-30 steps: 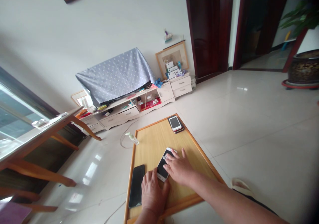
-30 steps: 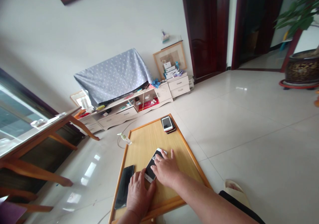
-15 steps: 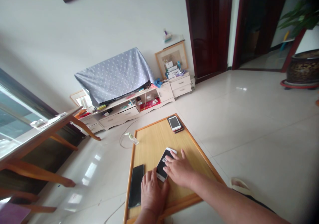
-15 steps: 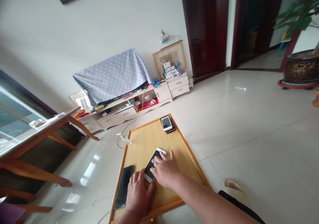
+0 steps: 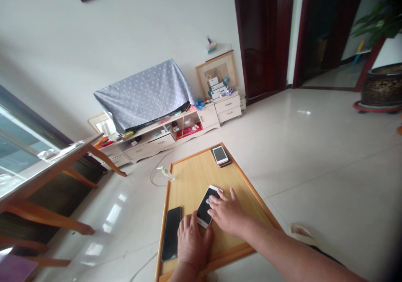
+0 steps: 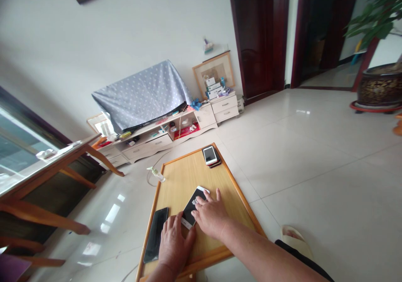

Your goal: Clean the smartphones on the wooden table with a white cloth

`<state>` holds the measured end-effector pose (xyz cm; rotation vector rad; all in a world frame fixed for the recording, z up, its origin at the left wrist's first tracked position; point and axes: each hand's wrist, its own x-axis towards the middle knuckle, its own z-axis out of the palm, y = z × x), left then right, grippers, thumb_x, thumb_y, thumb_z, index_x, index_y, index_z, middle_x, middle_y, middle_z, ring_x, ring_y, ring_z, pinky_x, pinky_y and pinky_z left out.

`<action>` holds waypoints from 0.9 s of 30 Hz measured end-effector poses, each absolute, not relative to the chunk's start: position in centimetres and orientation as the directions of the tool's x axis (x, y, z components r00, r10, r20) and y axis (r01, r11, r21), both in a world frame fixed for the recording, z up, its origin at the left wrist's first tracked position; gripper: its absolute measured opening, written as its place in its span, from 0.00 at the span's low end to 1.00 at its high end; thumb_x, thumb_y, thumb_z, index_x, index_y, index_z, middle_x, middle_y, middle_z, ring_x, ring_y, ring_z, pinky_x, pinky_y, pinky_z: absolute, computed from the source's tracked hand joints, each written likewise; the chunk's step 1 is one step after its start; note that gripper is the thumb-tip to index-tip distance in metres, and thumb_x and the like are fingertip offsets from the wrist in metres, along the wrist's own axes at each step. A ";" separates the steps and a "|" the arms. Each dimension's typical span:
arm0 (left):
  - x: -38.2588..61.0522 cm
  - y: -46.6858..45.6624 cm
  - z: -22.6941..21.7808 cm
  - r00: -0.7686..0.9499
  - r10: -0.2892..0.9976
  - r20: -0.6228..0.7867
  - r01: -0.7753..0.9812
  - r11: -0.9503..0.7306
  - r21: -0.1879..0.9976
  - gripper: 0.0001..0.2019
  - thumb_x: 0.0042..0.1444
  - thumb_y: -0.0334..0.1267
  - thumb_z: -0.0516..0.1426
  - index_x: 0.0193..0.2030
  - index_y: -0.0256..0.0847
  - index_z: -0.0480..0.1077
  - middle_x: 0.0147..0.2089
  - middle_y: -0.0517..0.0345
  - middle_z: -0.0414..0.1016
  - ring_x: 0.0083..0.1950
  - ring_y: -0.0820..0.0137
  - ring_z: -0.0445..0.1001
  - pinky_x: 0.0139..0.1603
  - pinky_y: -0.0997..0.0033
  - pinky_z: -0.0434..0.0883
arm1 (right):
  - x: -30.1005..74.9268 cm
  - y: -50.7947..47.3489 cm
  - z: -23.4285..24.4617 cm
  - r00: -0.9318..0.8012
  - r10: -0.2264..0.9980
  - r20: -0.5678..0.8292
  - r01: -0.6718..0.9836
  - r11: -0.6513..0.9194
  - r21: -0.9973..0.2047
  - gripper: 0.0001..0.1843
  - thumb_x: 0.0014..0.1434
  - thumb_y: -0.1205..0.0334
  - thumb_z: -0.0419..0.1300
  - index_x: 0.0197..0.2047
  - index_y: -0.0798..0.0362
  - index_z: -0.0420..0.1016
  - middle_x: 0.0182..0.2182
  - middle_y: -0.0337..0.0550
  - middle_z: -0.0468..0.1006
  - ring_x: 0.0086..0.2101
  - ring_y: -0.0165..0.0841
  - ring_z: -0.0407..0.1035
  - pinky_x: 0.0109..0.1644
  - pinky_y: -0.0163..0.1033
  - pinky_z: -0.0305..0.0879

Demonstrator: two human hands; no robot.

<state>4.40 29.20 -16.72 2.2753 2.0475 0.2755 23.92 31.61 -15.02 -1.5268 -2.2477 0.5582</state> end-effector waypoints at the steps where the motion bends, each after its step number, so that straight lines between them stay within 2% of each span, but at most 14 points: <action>1: 4.4 29.2 -16.7 0.100 0.991 0.090 0.978 -0.115 0.173 0.29 0.60 0.51 0.54 0.65 0.39 0.63 0.61 0.45 0.69 0.64 0.55 0.63 0.67 0.58 0.58 | 23.7 31.4 -15.1 -0.357 0.930 0.088 0.782 0.349 -0.516 0.29 0.74 0.46 0.39 0.68 0.46 0.67 0.68 0.45 0.65 0.71 0.52 0.45 0.70 0.73 0.23; 7: 4.2 29.4 -16.9 0.092 0.995 0.042 0.980 -0.098 0.174 0.29 0.58 0.43 0.56 0.66 0.41 0.62 0.62 0.46 0.68 0.66 0.55 0.62 0.68 0.58 0.56 | 22.4 29.5 -15.3 -0.530 0.839 0.126 0.679 0.509 -0.530 0.30 0.74 0.46 0.37 0.66 0.46 0.69 0.67 0.47 0.67 0.70 0.53 0.49 0.69 0.75 0.27; 11: 4.3 29.3 -16.9 0.095 0.993 0.074 0.978 -0.107 0.180 0.30 0.60 0.49 0.55 0.66 0.40 0.63 0.62 0.45 0.68 0.65 0.54 0.62 0.68 0.56 0.57 | 23.7 31.1 -15.2 -0.440 0.894 0.087 0.740 0.416 -0.528 0.28 0.74 0.47 0.38 0.66 0.42 0.69 0.67 0.42 0.67 0.70 0.53 0.47 0.68 0.75 0.24; 14: 4.3 29.2 -17.0 0.092 0.992 0.090 0.979 -0.107 0.171 0.29 0.59 0.49 0.55 0.65 0.39 0.64 0.61 0.45 0.69 0.65 0.54 0.62 0.68 0.57 0.57 | 24.7 32.7 -15.3 -0.289 0.956 0.053 0.804 0.272 -0.529 0.28 0.74 0.48 0.38 0.66 0.43 0.69 0.68 0.42 0.66 0.71 0.52 0.44 0.68 0.75 0.22; 16: 4.3 29.2 -17.1 0.098 0.990 0.099 0.979 -0.114 0.169 0.29 0.59 0.49 0.55 0.65 0.39 0.64 0.61 0.45 0.69 0.65 0.55 0.62 0.67 0.57 0.57 | 24.8 32.8 -15.4 -0.249 0.967 0.048 0.820 0.237 -0.521 0.28 0.74 0.48 0.39 0.67 0.44 0.69 0.68 0.44 0.64 0.71 0.52 0.43 0.68 0.74 0.22; 23: 4.3 29.4 -16.9 0.115 0.989 0.093 0.977 -0.130 0.172 0.29 0.61 0.50 0.54 0.66 0.39 0.63 0.61 0.44 0.69 0.64 0.55 0.64 0.66 0.57 0.58 | 22.7 30.2 -15.2 -0.468 0.876 0.118 0.728 0.457 -0.511 0.29 0.73 0.46 0.39 0.68 0.45 0.67 0.67 0.46 0.66 0.70 0.52 0.48 0.70 0.73 0.27; 25: 4.3 29.4 -16.9 0.112 0.989 0.097 0.977 -0.128 0.171 0.29 0.61 0.51 0.54 0.66 0.40 0.62 0.61 0.45 0.69 0.64 0.55 0.64 0.67 0.57 0.58 | 22.8 30.5 -15.1 -0.460 0.882 0.108 0.736 0.446 -0.509 0.28 0.73 0.47 0.40 0.68 0.44 0.68 0.67 0.45 0.67 0.70 0.52 0.47 0.70 0.73 0.26; 27: 4.2 29.3 -17.0 0.106 0.989 0.102 0.978 -0.122 0.167 0.29 0.61 0.51 0.54 0.66 0.40 0.63 0.61 0.45 0.69 0.64 0.55 0.64 0.67 0.57 0.58 | 23.4 31.3 -15.1 -0.388 0.918 0.081 0.772 0.371 -0.516 0.28 0.73 0.48 0.40 0.67 0.44 0.68 0.67 0.43 0.66 0.71 0.51 0.45 0.69 0.73 0.23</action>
